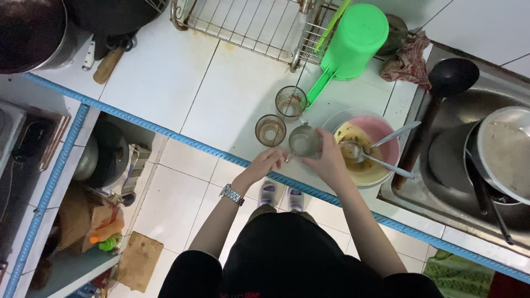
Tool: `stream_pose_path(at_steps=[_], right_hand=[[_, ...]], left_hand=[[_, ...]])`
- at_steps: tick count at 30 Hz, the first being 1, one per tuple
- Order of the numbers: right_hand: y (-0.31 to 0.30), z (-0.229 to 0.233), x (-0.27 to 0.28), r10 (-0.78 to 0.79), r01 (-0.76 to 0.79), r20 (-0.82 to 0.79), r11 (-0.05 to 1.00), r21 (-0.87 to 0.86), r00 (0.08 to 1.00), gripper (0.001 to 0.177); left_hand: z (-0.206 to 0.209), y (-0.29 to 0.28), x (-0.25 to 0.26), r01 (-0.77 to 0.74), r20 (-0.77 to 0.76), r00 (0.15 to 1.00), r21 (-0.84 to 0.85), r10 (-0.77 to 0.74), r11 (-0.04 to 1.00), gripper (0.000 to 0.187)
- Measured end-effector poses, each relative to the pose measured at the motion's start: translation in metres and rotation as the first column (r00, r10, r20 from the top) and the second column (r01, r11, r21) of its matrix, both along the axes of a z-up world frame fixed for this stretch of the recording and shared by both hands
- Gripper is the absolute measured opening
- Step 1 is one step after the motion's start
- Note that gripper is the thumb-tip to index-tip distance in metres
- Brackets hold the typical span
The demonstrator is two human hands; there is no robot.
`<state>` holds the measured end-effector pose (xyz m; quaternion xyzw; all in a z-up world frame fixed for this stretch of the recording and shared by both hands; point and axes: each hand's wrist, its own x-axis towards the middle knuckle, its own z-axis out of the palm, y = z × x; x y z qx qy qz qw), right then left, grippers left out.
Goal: Cleaning chairs and clearing dishes from a dining table to a kitchen cabinet.
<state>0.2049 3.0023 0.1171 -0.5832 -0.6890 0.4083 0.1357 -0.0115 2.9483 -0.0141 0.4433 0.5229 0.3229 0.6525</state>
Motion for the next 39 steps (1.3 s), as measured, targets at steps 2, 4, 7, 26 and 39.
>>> stream_pose_path(at_steps=[2, 4, 7, 26, 39], right_hand=[[0.002, -0.002, -0.002, -0.025, 0.025, 0.008, 0.999, -0.032, 1.0, 0.093], [0.004, -0.001, -0.003, -0.049, 0.05, 0.018, 0.997, -0.062, 0.999, 0.095], [0.005, 0.008, -0.007, -0.048, 0.051, 0.04, 0.994, -0.092, 0.998, 0.094], [-0.052, 0.021, -0.01, 0.398, -0.381, -0.303, 0.917, 0.113, 0.866, 0.035], [-0.325, 0.04, -0.167, 0.876, -0.926, -0.301, 0.351, -0.14, 0.377, 0.024]], left_hand=[[0.023, -0.004, 0.0, -0.014, -0.013, 1.0, 0.009, 0.014, 1.0, 0.065], [0.038, -0.006, -0.001, -0.028, -0.026, 0.999, 0.02, 0.028, 0.999, 0.061], [0.04, -0.007, -0.002, -0.044, -0.157, 0.986, 0.055, 0.052, 0.997, 0.044], [0.052, -0.179, -0.04, -0.507, -0.378, 0.636, 0.452, 0.672, 0.734, 0.031], [0.025, -0.564, 0.009, -0.972, -0.396, 0.045, 0.195, 0.917, 0.132, 0.022]])
